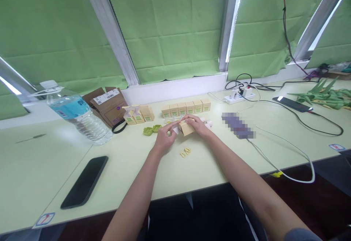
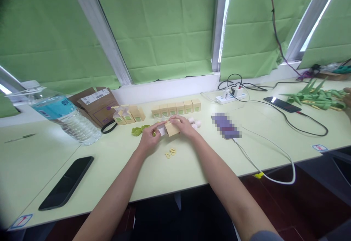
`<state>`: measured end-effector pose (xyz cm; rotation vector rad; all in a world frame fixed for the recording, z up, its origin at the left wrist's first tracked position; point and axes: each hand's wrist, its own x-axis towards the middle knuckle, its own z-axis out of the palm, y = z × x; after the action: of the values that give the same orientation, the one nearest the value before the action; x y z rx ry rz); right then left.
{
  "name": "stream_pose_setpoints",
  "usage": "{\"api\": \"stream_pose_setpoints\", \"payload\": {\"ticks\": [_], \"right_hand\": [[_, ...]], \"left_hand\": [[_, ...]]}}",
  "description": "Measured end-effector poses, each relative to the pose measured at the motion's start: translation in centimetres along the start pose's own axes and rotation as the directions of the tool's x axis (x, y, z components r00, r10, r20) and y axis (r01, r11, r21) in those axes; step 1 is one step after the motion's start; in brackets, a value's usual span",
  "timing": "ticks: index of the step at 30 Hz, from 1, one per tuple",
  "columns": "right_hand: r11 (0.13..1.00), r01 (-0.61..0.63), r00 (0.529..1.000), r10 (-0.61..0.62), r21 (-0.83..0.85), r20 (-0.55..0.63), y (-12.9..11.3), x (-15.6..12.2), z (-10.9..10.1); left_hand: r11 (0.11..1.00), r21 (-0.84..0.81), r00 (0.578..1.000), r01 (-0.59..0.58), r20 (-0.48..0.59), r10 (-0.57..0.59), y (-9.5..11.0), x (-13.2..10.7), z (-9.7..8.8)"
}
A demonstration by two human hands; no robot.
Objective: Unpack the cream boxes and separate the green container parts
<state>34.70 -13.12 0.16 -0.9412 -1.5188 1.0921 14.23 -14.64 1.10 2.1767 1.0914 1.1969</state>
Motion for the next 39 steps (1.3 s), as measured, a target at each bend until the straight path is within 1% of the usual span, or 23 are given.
{"api": "stream_pose_setpoints", "payload": {"ticks": [2,5,9,12,15,17,20,23,26,32,36,39], "right_hand": [[1.0,0.003,1.0,-0.003,-0.017,-0.008,0.1,0.0,0.2],[1.0,-0.013,1.0,0.014,-0.027,0.0,0.2,0.0,0.7],[0.997,-0.075,0.997,0.075,0.014,0.018,0.4,-0.1,1.4],[0.999,-0.051,0.999,0.052,-0.019,0.015,0.6,0.0,1.7],[0.997,-0.012,1.0,0.013,-0.082,0.009,1.1,0.2,1.7],[0.993,-0.004,1.0,0.004,-0.115,0.003,1.2,0.2,1.7],[0.985,0.037,0.999,-0.038,-0.171,-0.001,1.1,0.0,1.8],[0.974,0.101,0.995,-0.096,-0.204,0.031,0.7,-0.2,2.1],[0.973,0.109,0.991,-0.092,-0.201,0.094,0.3,-0.5,2.4],[0.956,0.142,0.978,-0.096,-0.256,0.185,-0.1,-0.9,2.9],[0.951,0.144,0.98,-0.098,-0.275,0.174,-0.5,-1.0,3.0],[0.955,0.126,0.988,-0.096,-0.267,0.123,-0.4,-1.0,2.9]], "left_hand": [[1.0,-0.008,1.0,-0.017,-0.007,0.017,0.1,0.1,0.0],[1.0,-0.018,1.0,-0.005,-0.025,0.005,0.1,0.3,0.0],[0.999,-0.018,0.994,0.05,-0.101,-0.051,-0.2,0.4,0.0],[0.994,-0.018,0.982,0.11,-0.15,-0.112,-0.3,0.5,-0.1],[0.986,-0.01,0.964,0.164,-0.209,-0.163,-0.3,0.6,0.0],[0.983,0.005,0.944,0.183,-0.279,-0.174,-0.2,0.7,0.0],[0.983,0.013,0.905,0.184,-0.391,-0.164,-0.3,0.8,0.0],[0.985,0.026,0.886,0.173,-0.44,-0.145,-0.4,0.8,-0.1],[0.983,0.033,0.888,0.181,-0.435,-0.149,-0.5,0.8,-0.2],[0.994,0.035,0.934,0.105,-0.346,-0.086,-0.7,0.6,0.1],[0.996,-0.036,0.958,0.087,-0.271,-0.094,-0.8,0.6,0.3],[0.996,-0.057,0.96,0.069,-0.267,-0.082,-0.8,0.7,0.4]]}}
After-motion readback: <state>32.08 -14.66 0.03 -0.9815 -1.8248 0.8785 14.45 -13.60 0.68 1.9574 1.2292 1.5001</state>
